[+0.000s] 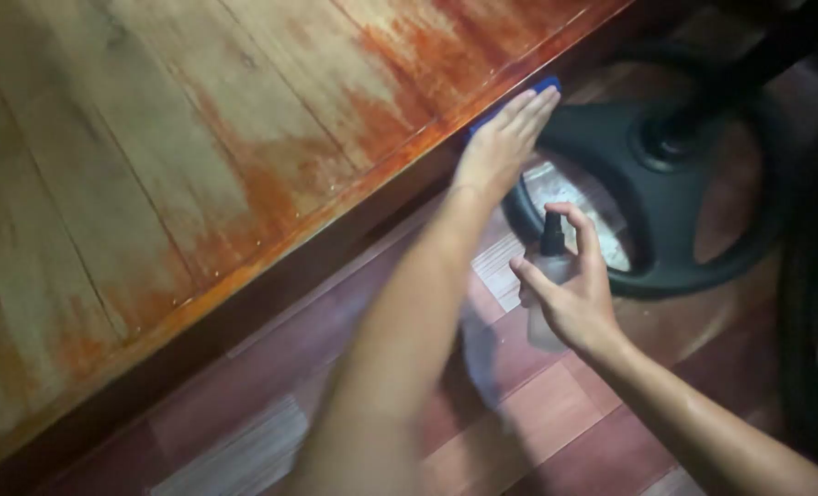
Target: Spray and wipe down a wooden bed frame or bench with a cleaning solution and a cloth.
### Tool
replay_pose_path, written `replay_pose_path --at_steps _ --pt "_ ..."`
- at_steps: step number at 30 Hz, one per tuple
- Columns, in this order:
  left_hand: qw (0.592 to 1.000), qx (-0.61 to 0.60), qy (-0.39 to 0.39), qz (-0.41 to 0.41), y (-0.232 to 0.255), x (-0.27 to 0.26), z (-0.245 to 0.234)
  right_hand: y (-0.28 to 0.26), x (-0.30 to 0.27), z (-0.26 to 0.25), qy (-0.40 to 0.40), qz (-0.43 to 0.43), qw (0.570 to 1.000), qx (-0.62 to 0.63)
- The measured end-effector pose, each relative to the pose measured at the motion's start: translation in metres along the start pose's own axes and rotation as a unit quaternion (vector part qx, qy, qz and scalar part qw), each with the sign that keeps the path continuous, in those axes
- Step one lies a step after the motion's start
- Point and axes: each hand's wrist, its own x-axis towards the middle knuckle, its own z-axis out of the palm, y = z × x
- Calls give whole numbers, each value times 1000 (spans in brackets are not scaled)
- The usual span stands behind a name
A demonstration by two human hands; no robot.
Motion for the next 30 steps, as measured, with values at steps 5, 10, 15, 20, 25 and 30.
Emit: replay_pose_path --at_steps 5,10,15,20,25,30 --pt "999 -30 40 -1 -52 -110 -39 -1 -2 5 -24 -2 1000 3" --pt "992 -118 38 1 -90 -216 -68 -15 -5 7 -22 23 999 -2" --pt "995 -66 68 31 -80 -175 -50 -6 -2 13 -16 13 1000 14" --pt "997 -64 51 -9 -57 -121 -47 -23 -10 31 -35 26 999 24" --pt "994 -70 66 -55 -77 -187 -72 -21 -14 47 -34 49 998 7" --pt "988 -108 66 -90 -117 -291 -103 -34 -20 63 -88 15 996 -8"
